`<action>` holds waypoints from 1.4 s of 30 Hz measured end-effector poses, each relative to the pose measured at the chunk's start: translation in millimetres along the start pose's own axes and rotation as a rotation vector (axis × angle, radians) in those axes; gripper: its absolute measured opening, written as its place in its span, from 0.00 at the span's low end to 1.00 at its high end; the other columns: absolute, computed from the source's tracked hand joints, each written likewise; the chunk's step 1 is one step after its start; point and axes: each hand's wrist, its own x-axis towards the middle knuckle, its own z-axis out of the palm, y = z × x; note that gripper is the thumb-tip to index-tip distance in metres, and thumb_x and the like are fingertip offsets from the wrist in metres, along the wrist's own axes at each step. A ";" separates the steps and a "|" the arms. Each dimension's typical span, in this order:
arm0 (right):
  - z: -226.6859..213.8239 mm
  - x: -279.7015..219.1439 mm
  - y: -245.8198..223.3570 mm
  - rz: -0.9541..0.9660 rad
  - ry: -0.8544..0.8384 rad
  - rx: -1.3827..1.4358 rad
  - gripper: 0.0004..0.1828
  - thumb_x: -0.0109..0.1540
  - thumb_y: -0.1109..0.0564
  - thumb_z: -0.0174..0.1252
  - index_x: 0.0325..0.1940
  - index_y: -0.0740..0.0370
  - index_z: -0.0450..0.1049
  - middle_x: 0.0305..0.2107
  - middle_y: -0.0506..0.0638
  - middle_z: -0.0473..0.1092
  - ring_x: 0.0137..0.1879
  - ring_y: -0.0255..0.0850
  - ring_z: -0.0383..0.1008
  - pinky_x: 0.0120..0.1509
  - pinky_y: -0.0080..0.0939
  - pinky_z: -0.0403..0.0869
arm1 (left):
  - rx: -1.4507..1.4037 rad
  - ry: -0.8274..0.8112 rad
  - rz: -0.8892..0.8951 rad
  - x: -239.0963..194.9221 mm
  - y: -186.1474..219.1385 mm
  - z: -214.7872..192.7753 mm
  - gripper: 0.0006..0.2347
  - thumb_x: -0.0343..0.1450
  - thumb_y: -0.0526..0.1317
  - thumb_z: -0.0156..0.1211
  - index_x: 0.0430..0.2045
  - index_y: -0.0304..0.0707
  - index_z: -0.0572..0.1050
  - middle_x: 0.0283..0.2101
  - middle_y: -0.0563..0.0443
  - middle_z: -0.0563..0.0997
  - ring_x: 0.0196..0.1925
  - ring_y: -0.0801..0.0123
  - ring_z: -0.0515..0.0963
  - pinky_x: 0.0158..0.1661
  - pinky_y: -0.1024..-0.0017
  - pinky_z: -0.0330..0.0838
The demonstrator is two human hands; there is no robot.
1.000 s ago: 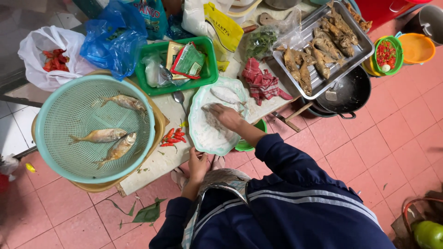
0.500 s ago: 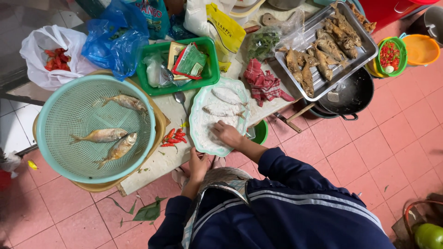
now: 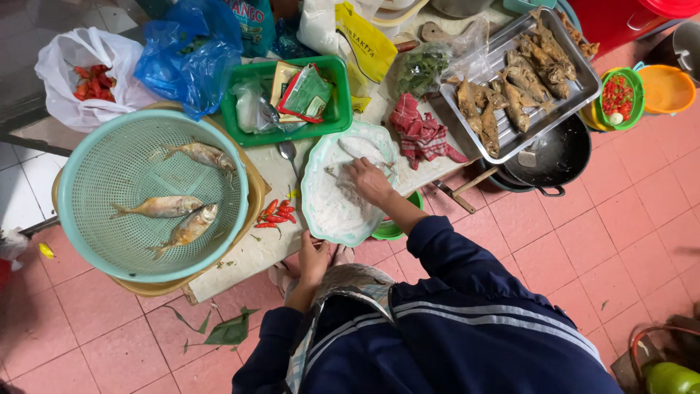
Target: The person is coating small whole fish in white flour on a plate before frying them in a wok.
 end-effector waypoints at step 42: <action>18.8 -54.8 -47.6 0.057 -0.036 0.171 0.09 0.60 0.60 0.55 0.44 0.59 0.74 0.35 0.49 0.65 0.45 0.46 0.70 0.44 0.38 0.75 | 0.010 -0.031 -0.026 -10.1 12.8 -2.7 0.23 0.72 0.36 0.60 0.61 0.36 0.61 0.53 0.34 0.78 0.50 0.47 0.83 0.44 0.58 0.83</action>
